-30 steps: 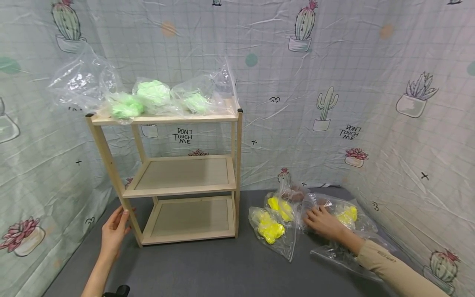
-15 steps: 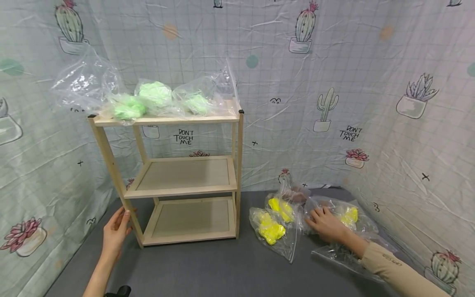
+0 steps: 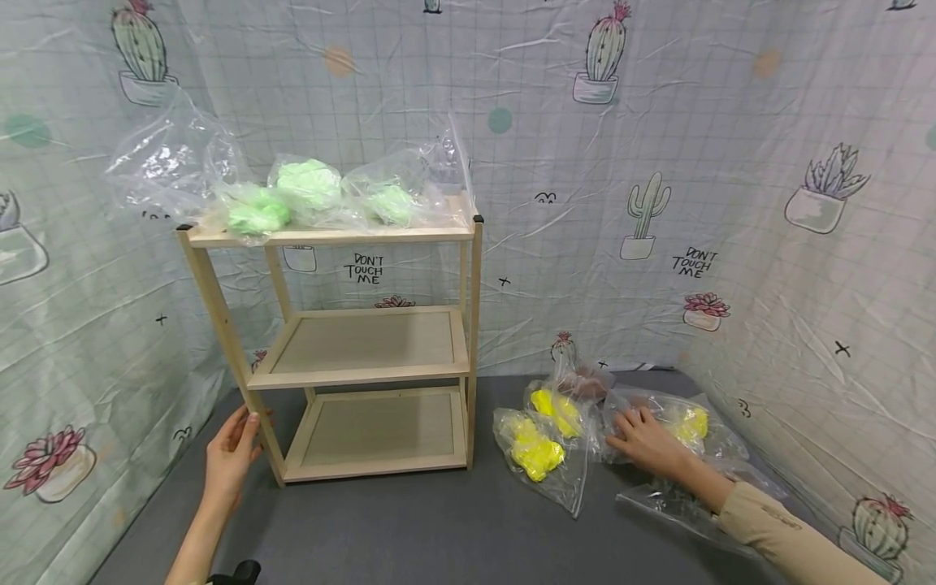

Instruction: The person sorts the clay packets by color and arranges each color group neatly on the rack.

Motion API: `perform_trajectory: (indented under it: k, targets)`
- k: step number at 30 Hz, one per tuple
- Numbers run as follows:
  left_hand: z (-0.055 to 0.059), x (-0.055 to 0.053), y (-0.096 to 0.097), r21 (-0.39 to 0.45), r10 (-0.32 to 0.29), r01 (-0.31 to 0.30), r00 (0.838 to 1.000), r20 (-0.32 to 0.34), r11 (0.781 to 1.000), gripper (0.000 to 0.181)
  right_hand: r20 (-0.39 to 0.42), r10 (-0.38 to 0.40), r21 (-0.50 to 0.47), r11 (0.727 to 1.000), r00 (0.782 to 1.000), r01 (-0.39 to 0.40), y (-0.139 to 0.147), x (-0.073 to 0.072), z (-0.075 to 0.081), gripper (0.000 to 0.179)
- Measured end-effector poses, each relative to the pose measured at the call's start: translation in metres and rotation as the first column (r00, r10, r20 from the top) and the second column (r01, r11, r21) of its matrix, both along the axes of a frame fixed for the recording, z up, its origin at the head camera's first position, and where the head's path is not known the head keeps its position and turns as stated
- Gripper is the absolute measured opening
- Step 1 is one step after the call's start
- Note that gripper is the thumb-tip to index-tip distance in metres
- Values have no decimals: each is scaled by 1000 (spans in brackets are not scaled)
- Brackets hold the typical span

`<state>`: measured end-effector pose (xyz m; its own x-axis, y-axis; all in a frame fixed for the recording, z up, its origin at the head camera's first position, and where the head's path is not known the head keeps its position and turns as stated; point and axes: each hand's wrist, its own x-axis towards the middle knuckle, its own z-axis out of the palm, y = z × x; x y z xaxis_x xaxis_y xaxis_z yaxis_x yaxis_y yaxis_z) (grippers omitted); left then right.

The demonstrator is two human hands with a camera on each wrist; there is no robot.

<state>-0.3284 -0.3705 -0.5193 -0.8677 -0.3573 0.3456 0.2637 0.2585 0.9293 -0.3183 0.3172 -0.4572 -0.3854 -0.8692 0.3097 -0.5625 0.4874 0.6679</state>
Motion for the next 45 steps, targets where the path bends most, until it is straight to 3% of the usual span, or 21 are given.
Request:
perform_trajectory:
  k: [2,5,7,12,18,23,30,34,39,45]
  targets:
    - [-1,-1,0,2,3,-3,1000,-5,1000,45,3,-8,-4,1000,1000,8,0,2,2,31]
    - [-2,-2,0,1,8,-8,1000,-9,1000,45,-2,-15,-29,999,1000,14,-1,7,7,33]
    - [-2,-2,1,-6,11,-11,1000,-8,1000,45,-23,9,-77,997,1000,-11,-2,10,10,56]
    - [-1,-1,1,-5,7,-7,1000,-8,1000,45,-76,23,-162,986,997,-35,-4,16,21,48]
    - [1,2,-1,38,-55,57,998,-42,998,45,-56,2,-211,977,998,-14,0,26,39,49]
    - [1,3,2,6,4,-4,1000,-9,1000,45,-94,9,-244,969,996,-32,2,33,53,48]
    - [3,4,1,31,-24,24,1000,-1,999,47,-142,11,-320,946,990,-56,2,37,76,47]
    - [3,5,2,-9,-9,9,1000,3,1000,46,-155,5,-352,934,988,-60,1,40,86,46]
    - [5,6,3,-26,-15,15,1000,0,1000,46,-206,64,-392,909,977,-142,-9,46,94,42]
    - [5,6,2,-24,-9,9,1000,2,1000,46,-269,170,-431,859,948,-277,-27,56,102,38]
